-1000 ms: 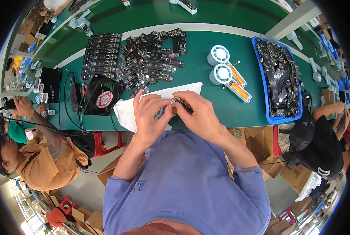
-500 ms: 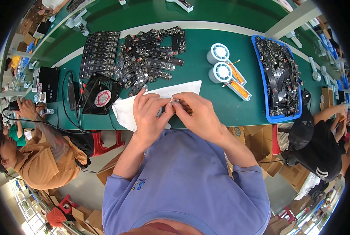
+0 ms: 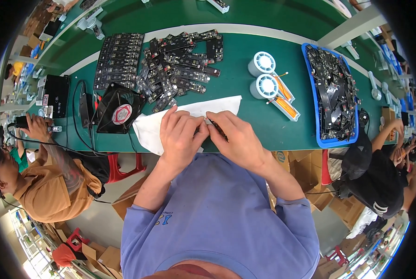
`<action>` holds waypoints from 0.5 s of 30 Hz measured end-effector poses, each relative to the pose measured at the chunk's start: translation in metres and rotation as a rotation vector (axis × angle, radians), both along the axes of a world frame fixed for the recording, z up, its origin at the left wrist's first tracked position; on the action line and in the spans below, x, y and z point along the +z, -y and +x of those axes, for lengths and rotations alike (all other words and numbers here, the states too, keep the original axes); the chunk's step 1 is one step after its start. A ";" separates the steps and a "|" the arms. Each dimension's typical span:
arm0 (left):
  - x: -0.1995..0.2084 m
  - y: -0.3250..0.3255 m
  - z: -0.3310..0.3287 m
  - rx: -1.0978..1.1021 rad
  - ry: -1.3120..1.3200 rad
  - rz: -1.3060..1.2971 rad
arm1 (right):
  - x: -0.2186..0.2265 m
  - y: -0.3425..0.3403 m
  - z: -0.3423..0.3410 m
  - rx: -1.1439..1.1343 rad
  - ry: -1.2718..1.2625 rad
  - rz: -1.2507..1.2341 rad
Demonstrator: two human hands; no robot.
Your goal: The person assembles small electronic components onto circuit boards by hand, using tweezers and an electric screwdriver to attach the components, connector wires, and plastic shells. The assembled circuit boards are then placed into a testing jig.
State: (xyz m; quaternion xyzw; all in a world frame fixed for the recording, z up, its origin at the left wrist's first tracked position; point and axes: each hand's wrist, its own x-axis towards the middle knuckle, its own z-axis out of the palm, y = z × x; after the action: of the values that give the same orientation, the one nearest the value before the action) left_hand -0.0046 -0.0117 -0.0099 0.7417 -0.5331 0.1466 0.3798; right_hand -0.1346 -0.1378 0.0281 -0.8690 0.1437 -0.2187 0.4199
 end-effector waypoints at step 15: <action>0.008 -0.002 0.003 -0.074 0.005 0.031 | 0.004 0.003 -0.002 0.011 -0.087 0.131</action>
State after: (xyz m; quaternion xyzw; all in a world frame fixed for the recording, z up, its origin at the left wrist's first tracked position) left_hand -0.0016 -0.0101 -0.0021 0.7268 -0.5634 0.1259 0.3722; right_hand -0.1371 -0.1405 0.0321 -0.8491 0.1713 -0.1684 0.4704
